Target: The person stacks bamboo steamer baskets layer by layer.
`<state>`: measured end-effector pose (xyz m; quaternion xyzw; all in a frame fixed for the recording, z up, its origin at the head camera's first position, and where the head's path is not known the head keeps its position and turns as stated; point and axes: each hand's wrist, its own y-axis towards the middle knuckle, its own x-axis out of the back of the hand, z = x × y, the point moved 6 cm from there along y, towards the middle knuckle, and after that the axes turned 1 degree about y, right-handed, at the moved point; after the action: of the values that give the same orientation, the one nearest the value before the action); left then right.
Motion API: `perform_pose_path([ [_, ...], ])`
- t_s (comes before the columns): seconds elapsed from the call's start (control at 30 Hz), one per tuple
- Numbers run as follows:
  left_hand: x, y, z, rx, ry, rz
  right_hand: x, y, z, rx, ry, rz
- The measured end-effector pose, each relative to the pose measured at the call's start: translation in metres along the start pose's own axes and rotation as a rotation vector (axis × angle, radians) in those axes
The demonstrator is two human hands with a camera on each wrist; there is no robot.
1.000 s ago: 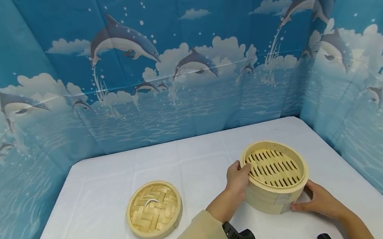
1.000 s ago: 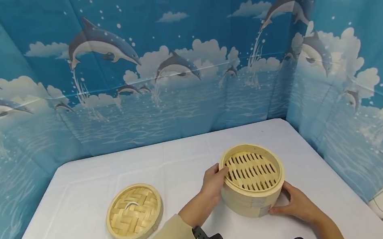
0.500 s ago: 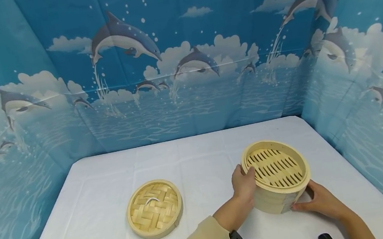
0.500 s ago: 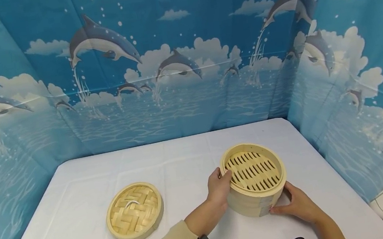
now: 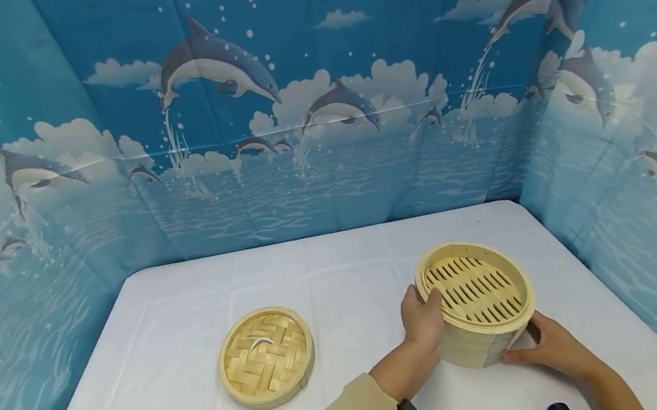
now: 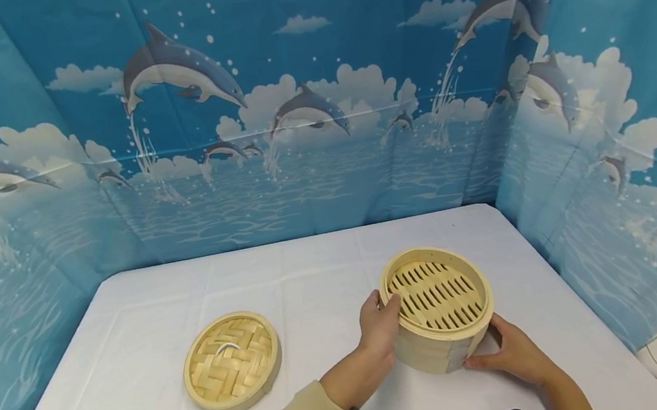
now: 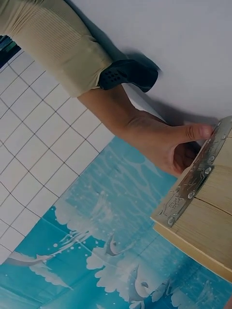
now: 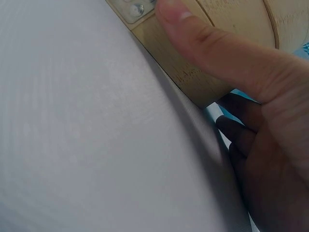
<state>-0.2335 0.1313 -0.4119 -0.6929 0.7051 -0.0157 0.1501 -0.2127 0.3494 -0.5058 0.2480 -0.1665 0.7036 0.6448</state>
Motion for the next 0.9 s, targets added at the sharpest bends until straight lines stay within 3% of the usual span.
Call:
perform_pose_path([
  [0.63, -0.001, 0.001, 0.004, -0.023, -0.067, -0.028, 0.000, -0.001, 0.002, 0.046, 0.011, -0.002],
  [0.83, 0.009, -0.002, 0.009, -0.027, 0.027, 0.011, 0.000, -0.001, 0.000, 0.021, 0.005, -0.002],
  [0.9, 0.018, -0.003, 0.009, -0.072, 0.096, 0.040, -0.001, -0.001, 0.000, 0.015, 0.002, -0.001],
])
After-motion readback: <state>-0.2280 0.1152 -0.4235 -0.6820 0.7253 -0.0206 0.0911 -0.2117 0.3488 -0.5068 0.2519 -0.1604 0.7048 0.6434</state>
